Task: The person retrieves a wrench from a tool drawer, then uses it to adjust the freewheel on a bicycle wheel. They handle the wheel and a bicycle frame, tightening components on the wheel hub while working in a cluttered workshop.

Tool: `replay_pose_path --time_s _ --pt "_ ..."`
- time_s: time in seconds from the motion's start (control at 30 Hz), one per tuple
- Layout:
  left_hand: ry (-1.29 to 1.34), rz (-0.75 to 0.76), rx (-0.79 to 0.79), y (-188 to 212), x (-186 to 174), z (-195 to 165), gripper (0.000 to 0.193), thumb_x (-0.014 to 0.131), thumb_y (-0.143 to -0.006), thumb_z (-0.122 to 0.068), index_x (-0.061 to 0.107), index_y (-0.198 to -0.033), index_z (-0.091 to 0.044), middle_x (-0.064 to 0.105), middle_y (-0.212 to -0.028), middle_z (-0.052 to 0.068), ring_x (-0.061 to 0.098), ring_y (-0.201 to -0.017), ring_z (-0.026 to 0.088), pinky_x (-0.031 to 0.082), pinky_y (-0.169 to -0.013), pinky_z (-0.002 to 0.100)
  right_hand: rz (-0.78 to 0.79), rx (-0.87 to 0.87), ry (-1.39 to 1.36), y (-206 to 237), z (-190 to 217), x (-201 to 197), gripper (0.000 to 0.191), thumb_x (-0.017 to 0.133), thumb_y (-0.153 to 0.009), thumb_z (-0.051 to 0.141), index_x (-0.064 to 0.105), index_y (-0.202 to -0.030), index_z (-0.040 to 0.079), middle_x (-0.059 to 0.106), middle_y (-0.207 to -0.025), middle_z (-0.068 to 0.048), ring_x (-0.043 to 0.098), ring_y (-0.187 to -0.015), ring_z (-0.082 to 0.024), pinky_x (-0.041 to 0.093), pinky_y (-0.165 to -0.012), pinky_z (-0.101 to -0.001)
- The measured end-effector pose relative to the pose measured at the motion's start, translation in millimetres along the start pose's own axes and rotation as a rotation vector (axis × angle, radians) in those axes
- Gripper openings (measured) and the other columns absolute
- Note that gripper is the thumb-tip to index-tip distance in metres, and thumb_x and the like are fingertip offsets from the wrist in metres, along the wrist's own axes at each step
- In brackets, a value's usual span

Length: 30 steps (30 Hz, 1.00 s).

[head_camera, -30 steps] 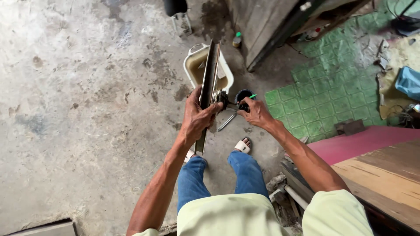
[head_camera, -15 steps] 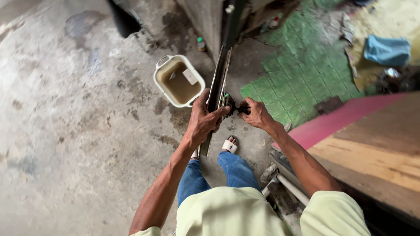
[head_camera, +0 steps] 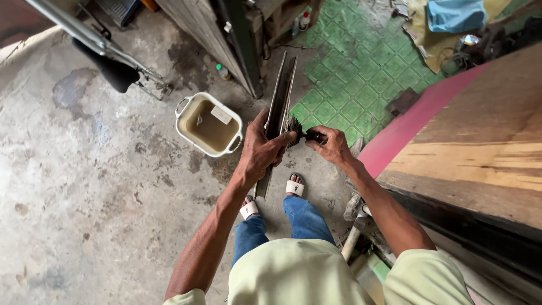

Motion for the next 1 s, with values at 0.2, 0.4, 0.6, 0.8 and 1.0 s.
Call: replay_pose_path --time_s 0.2,0.4,0.6,0.8,1.0 --pt "-0.04 0.036 -0.022 -16 20 0 0.043 0.078 -0.086 -0.007 0.056 -0.122 0.001 0.055 -0.06 0.001 0.05 -0.042 0.008 0.04 -0.033 0.025 -0.079 -0.003 -0.034 4 -11 -20 0.039 0.085 -0.084 0.023 0.072 -0.116 0.006 0.077 -0.109 -0.01 0.075 -0.095 -0.022 0.061 -0.083 -0.0353" --pt "-0.047 0.046 -0.007 -27 27 0 0.046 0.079 -0.084 -0.007 0.056 -0.124 0.0 0.055 -0.06 0.001 0.05 -0.042 0.008 0.039 -0.034 0.025 -0.071 0.011 -0.038 0 -19 -28 0.038 0.085 -0.083 0.023 0.072 -0.114 0.006 0.078 -0.109 -0.009 0.076 -0.097 -0.022 0.061 -0.087 -0.0355" --pt "-0.086 0.046 -0.018 -36 30 -2 0.048 0.08 -0.084 -0.009 0.056 -0.124 0.0 0.056 -0.061 0.001 0.052 -0.043 0.008 0.041 -0.034 0.024 -0.1 0.017 -0.043 -10 -24 -29 0.04 0.086 -0.082 0.023 0.071 -0.113 0.004 0.078 -0.106 -0.011 0.075 -0.094 -0.022 0.061 -0.086 -0.0371" --pt "-0.099 0.032 -0.04 -41 30 -5 0.054 0.08 -0.081 -0.009 0.055 -0.128 -0.004 0.055 -0.06 0.001 0.052 -0.042 0.008 0.042 -0.033 0.024 -0.108 -0.004 -0.035 -16 -24 -28 0.039 0.086 -0.084 0.024 0.072 -0.114 0.004 0.079 -0.106 -0.011 0.076 -0.093 -0.021 0.063 -0.083 -0.0358" --pt "-0.087 0.047 -0.023 -45 30 -11 0.05 0.081 -0.083 -0.01 0.055 -0.125 -0.001 0.056 -0.061 0.001 0.052 -0.043 0.008 0.042 -0.034 0.024 -0.113 0.029 -0.199 -16 -25 -31 0.036 0.077 -0.092 0.02 0.069 -0.124 0.005 0.077 -0.11 -0.011 0.078 -0.09 -0.019 0.066 -0.079 -0.0314"
Point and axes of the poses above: each hand's wrist, its own y-axis away from the middle knuckle, its own x-axis out of the palm, z = x × y, the point moved 8 cm from there along -y, towards the middle knuckle
